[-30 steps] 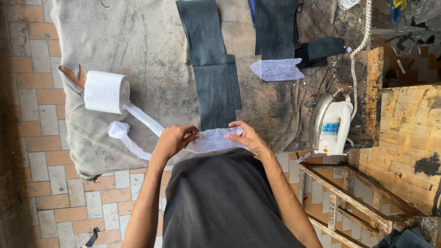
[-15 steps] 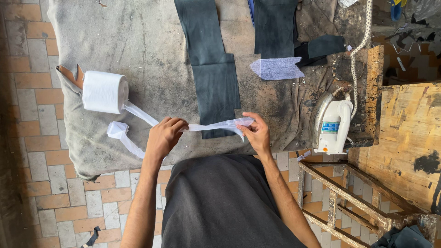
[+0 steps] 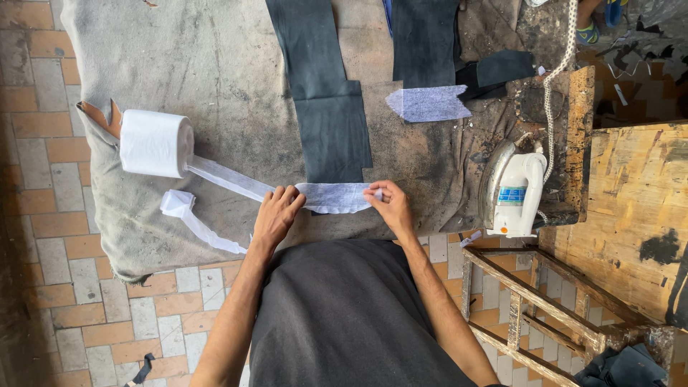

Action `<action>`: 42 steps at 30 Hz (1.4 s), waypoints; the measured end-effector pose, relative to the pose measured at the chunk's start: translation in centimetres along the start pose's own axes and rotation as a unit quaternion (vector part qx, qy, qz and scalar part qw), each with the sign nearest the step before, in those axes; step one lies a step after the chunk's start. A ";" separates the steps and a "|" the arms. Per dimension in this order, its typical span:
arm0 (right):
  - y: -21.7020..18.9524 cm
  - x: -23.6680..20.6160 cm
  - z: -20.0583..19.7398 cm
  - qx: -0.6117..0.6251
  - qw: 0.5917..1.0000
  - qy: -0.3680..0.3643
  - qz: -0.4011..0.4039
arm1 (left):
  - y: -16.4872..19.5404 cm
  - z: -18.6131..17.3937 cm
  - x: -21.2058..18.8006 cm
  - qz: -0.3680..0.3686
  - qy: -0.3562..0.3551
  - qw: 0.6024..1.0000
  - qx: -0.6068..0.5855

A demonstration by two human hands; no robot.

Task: The person irons dark fabric strips on a padded ironing table, pressing a white strip of interfacing onto each strip with a clothes iron. They align the white strip along the fabric, run the iron over it, then set the finished strip aside and repeat with additional strips.

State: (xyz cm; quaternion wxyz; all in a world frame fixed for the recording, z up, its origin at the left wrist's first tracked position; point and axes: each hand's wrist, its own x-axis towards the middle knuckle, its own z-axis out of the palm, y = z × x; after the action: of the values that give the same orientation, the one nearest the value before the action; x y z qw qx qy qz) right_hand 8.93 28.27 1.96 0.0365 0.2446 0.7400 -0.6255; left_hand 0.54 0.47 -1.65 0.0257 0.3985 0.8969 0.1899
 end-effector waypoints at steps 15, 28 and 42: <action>-0.8 0.0 0.9 -0.133 0.989 0.052 -0.024 | -0.1 0.3 -1.6 0.006 -0.036 0.997 0.072; 0.1 0.0 1.0 -0.143 0.985 0.075 -0.060 | -0.2 0.6 -2.2 0.003 -0.060 0.996 0.066; 0.2 1.5 -19.0 -0.525 0.738 0.423 -0.029 | -0.4 1.5 -2.3 -0.003 -0.070 0.995 0.077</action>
State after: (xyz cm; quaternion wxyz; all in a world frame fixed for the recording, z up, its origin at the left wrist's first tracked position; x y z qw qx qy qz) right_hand 12.53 46.72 5.30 -0.1764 0.4043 0.8969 0.0299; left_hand 2.11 -0.93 -3.46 0.0587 0.4086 0.9062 0.0921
